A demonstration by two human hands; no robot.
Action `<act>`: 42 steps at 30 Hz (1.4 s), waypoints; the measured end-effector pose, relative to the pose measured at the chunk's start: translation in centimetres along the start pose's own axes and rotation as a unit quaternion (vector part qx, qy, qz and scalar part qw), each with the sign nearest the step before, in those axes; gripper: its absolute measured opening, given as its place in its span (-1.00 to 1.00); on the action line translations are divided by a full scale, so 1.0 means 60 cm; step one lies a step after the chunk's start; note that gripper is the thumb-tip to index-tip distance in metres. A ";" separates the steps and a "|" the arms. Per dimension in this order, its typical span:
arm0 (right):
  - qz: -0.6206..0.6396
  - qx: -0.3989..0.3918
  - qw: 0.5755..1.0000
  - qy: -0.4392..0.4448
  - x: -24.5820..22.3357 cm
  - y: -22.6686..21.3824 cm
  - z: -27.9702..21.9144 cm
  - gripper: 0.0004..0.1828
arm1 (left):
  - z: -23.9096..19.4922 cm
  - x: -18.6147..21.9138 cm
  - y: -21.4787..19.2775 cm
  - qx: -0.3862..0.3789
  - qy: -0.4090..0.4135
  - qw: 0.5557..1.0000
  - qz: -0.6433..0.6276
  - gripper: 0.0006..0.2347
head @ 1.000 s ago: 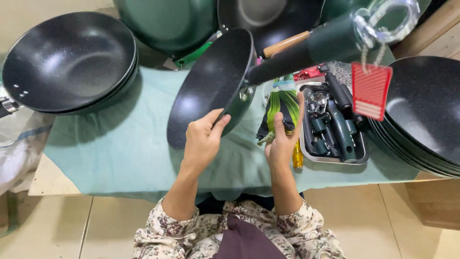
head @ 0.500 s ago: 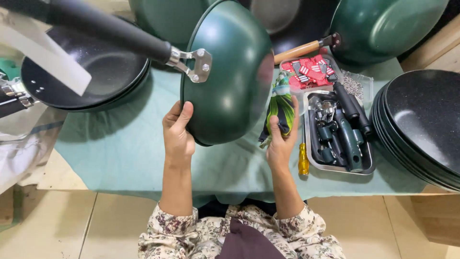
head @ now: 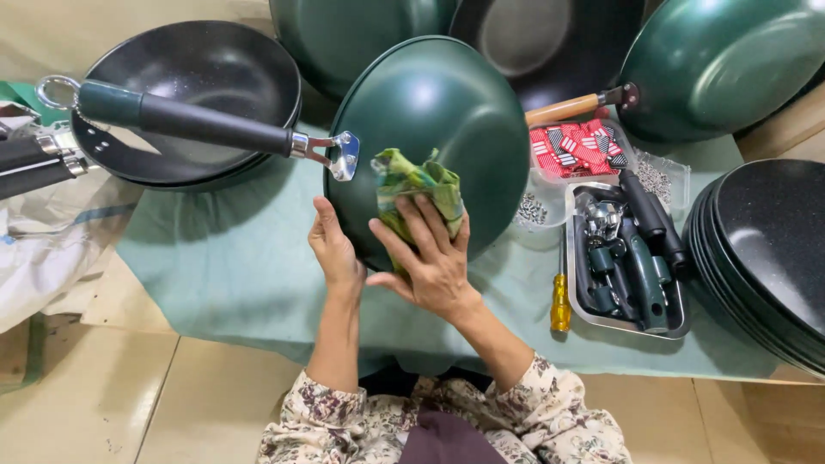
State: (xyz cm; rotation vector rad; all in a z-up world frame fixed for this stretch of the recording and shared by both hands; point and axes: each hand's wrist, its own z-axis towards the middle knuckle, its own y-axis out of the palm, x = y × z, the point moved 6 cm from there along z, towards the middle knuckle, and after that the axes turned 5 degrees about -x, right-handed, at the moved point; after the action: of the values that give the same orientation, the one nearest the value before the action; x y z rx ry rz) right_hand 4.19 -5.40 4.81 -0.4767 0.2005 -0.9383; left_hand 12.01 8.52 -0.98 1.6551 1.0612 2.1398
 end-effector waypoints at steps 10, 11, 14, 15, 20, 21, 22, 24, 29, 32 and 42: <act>0.025 -0.072 0.980 0.186 0.196 0.016 0.199 -0.69 | 0.010 -0.048 -0.054 0.077 -0.044 0.994 0.067 -0.52; -0.004 -0.086 0.980 0.177 0.192 0.027 0.201 -0.67 | 0.011 -0.048 -0.054 0.080 -0.051 0.993 0.067 -0.52; -0.034 -0.105 0.991 0.071 0.112 0.034 0.207 -0.66 | 0.015 -0.047 -0.050 0.091 -0.059 0.993 0.052 -0.52; -0.032 -0.113 0.993 -0.024 0.065 0.034 0.206 -0.68 | 0.014 -0.046 -0.049 0.102 -0.062 0.992 0.041 -0.52; -0.029 -0.107 0.988 -0.111 0.030 0.032 0.222 -0.82 | 0.013 -0.051 -0.054 0.107 -0.081 0.991 -0.001 -0.52; -0.016 -0.112 0.990 -0.085 0.047 0.032 0.232 -0.82 | 0.017 -0.063 -0.064 0.122 -0.079 0.989 -0.011 -0.53; -0.017 -0.111 0.990 -0.086 0.076 0.038 0.236 -0.82 | 0.017 -0.064 -0.068 0.122 -0.078 0.989 -0.011 -0.53; 0.005 -0.087 0.993 0.078 0.168 0.042 0.242 -0.77 | 0.017 -0.062 -0.068 0.082 -0.041 0.996 0.004 -0.54; 0.093 -0.103 0.954 0.264 0.283 0.042 0.203 -0.65 | 0.016 -0.059 -0.070 0.079 -0.040 0.996 0.013 -0.54; 0.026 -0.116 0.974 0.193 0.223 0.042 0.208 -0.65 | 0.020 -0.067 -0.072 0.084 -0.041 0.996 0.001 -0.54; -0.091 -0.196 0.973 -0.079 0.128 0.087 0.320 -0.67 | 0.011 -0.078 -0.075 0.077 -0.024 0.997 0.006 -0.57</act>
State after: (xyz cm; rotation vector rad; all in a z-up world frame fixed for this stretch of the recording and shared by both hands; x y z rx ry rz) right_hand 19.48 -3.18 19.47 -0.9448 0.1999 -1.0380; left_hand 13.08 9.22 -7.38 1.7742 1.2317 2.0609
